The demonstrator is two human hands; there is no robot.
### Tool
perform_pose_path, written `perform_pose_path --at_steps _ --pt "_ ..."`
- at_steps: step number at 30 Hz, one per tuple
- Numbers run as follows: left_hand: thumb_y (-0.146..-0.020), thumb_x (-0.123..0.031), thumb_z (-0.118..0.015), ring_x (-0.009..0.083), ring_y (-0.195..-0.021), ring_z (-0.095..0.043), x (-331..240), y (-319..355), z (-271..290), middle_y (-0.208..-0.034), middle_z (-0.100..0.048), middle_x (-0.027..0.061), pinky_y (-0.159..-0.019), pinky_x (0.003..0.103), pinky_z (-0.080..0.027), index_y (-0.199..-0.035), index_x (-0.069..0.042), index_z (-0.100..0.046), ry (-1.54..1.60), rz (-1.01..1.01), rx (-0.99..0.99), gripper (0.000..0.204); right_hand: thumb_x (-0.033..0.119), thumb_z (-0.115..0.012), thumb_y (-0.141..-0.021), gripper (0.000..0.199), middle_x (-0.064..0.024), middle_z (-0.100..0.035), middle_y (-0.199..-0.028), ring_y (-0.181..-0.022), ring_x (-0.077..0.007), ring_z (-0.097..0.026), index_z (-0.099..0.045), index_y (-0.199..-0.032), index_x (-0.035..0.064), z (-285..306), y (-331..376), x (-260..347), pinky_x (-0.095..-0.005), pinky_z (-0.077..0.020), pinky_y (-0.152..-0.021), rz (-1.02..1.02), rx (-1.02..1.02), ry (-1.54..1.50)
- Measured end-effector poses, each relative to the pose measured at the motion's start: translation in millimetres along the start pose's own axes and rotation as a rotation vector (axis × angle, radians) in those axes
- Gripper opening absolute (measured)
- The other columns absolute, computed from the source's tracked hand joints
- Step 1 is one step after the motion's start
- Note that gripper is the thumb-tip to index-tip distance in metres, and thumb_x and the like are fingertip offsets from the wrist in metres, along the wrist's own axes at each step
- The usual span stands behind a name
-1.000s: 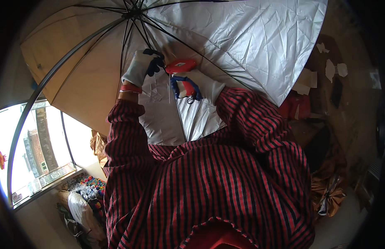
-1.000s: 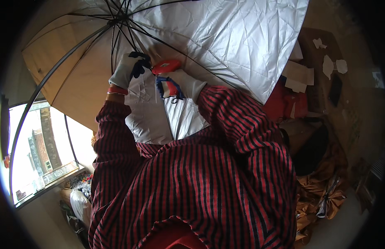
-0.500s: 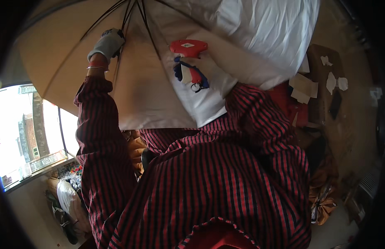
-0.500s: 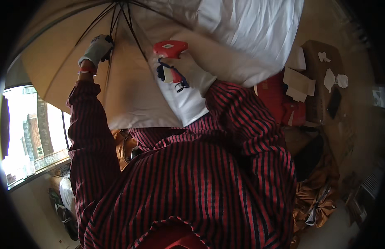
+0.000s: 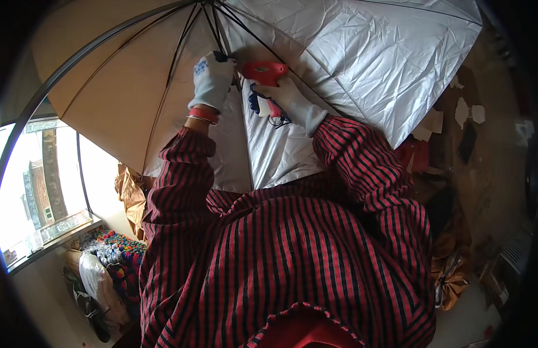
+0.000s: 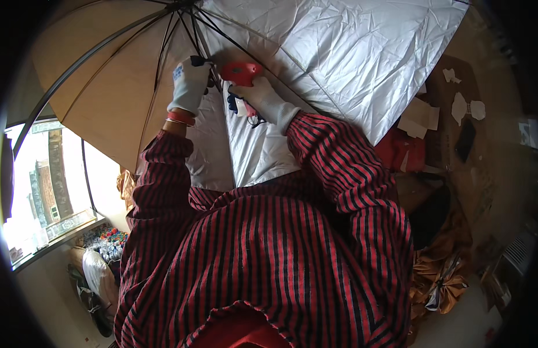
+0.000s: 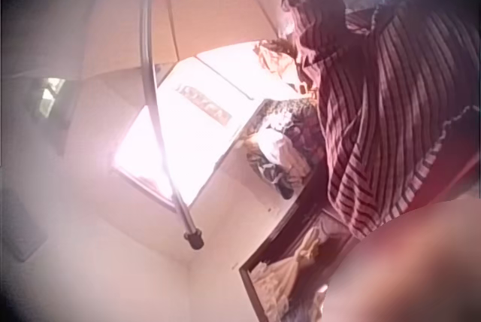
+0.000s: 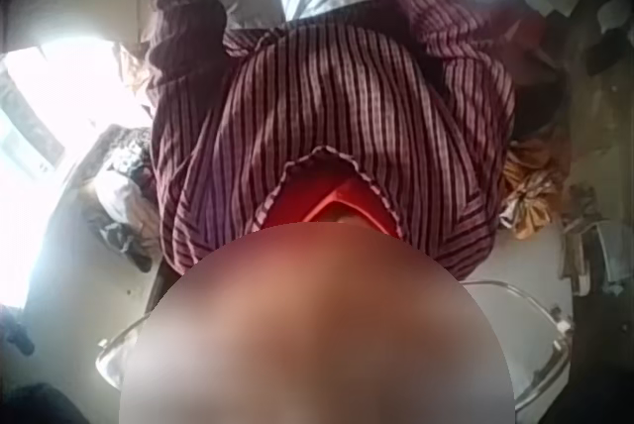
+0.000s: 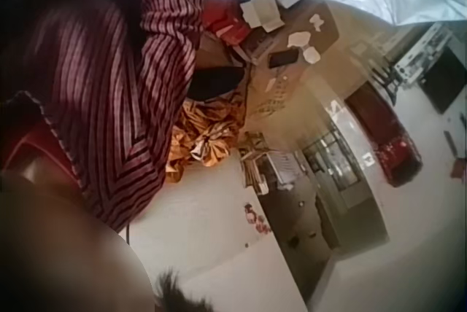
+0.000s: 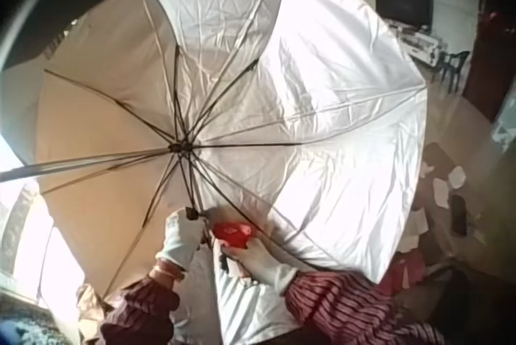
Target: Manually assembling umbrella frames by attaching components using a specialized hand tool.
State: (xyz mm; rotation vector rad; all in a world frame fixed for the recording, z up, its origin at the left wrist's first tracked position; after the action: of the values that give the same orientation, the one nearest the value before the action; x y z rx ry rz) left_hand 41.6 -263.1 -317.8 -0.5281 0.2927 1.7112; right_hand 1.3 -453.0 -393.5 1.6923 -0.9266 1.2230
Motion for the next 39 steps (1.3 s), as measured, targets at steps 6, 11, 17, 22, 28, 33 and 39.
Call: perform_pose_path --at_steps 6,11,17,22,28,33,39 --pt "-0.087 -0.021 -0.063 0.0215 -0.054 -0.067 -25 3 -2 -0.066 -0.068 0.0122 -0.048 0.034 -0.052 -0.083 0.001 -0.070 0.278 0.179 0.324 0.024 0.022 -0.070 -0.083 0.027 -0.0042 -0.061 -0.075 -0.063 -0.0121 -0.060 -0.063 -0.095 -0.0011 -9 17 -22 -0.0308 -0.0475 -0.055 -0.191 -0.044 -0.281" --pt "-0.088 -0.018 -0.062 0.0215 -0.053 -0.066 -15 -6 -13 -0.069 -0.069 0.0110 -0.043 0.032 -0.049 -0.088 0.000 -0.068 0.151 0.190 0.405 0.019 0.020 -0.069 -0.084 0.026 -0.0032 -0.060 -0.076 -0.066 -0.0105 -0.058 -0.063 -0.096 -0.0016 -30 29 -26 -0.0315 -0.0467 -0.056 -0.183 -0.202 -0.299" --pt "-0.090 -0.015 -0.059 0.0210 -0.052 -0.065 -11 -9 -18 -0.077 -0.070 0.0109 -0.040 0.030 -0.046 -0.099 -0.001 -0.065 0.247 0.286 0.481 0.018 0.021 -0.069 -0.086 0.025 -0.0024 -0.064 -0.082 -0.073 -0.0104 -0.062 -0.063 -0.099 -0.0004 -34 40 -17 -0.0281 -0.0499 -0.063 -0.174 -0.132 -0.506" --pt "-0.091 -0.014 -0.055 0.0184 -0.052 -0.064 -22 -11 -12 -0.079 -0.071 0.0104 -0.039 0.027 -0.043 -0.102 -0.001 -0.065 0.255 0.144 0.578 0.020 0.024 -0.068 -0.089 0.026 -0.0029 -0.064 -0.084 -0.073 -0.0134 -0.065 -0.063 -0.100 0.0011 -30 18 -55 -0.0287 -0.0517 -0.064 -0.222 0.028 -0.645" --pt "-0.090 -0.014 -0.054 0.0154 -0.051 -0.063 -23 -6 -6 -0.077 -0.071 0.0100 -0.038 0.024 -0.042 -0.100 0.001 -0.065 0.446 0.153 0.589 0.021 0.028 -0.063 -0.093 0.026 -0.0075 -0.067 -0.087 -0.073 -0.0206 -0.066 -0.063 -0.099 0.0024 -31 8 -51 -0.0340 -0.0536 -0.066 -0.318 0.251 -0.835" --pt "-0.090 -0.012 -0.054 0.0155 -0.049 -0.062 -22 -7 -10 -0.076 -0.070 0.0107 -0.038 0.025 -0.042 -0.097 0.001 -0.066 0.470 0.166 0.622 0.019 0.027 -0.058 -0.096 0.026 -0.0066 -0.066 -0.088 -0.077 -0.0204 -0.065 -0.060 -0.104 0.0027 -37 12 -44 -0.0341 -0.0543 -0.073 -0.445 0.578 -1.133" --pt "-0.089 -0.014 -0.056 0.0166 -0.046 -0.059 -19 -10 -5 -0.069 -0.068 0.0097 -0.037 0.028 -0.042 -0.093 -0.001 -0.066 0.321 0.171 0.537 0.017 0.020 -0.063 -0.092 0.013 -0.0025 -0.064 -0.078 -0.063 -0.0150 -0.060 -0.064 -0.094 0.0067 -35 14 -31 -0.0272 -0.0483 -0.056 -0.386 0.247 -0.850"
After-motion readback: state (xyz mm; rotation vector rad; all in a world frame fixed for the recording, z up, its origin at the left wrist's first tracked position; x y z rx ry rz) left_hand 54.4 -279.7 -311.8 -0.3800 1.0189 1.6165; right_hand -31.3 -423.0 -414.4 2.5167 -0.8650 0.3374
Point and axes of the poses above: each hand's wrist, its own y-axis away from the middle knuckle, its own z-axis out of the back of the hand, x = y × z, the point moved 5 cm from there along -y, towards the middle knuckle
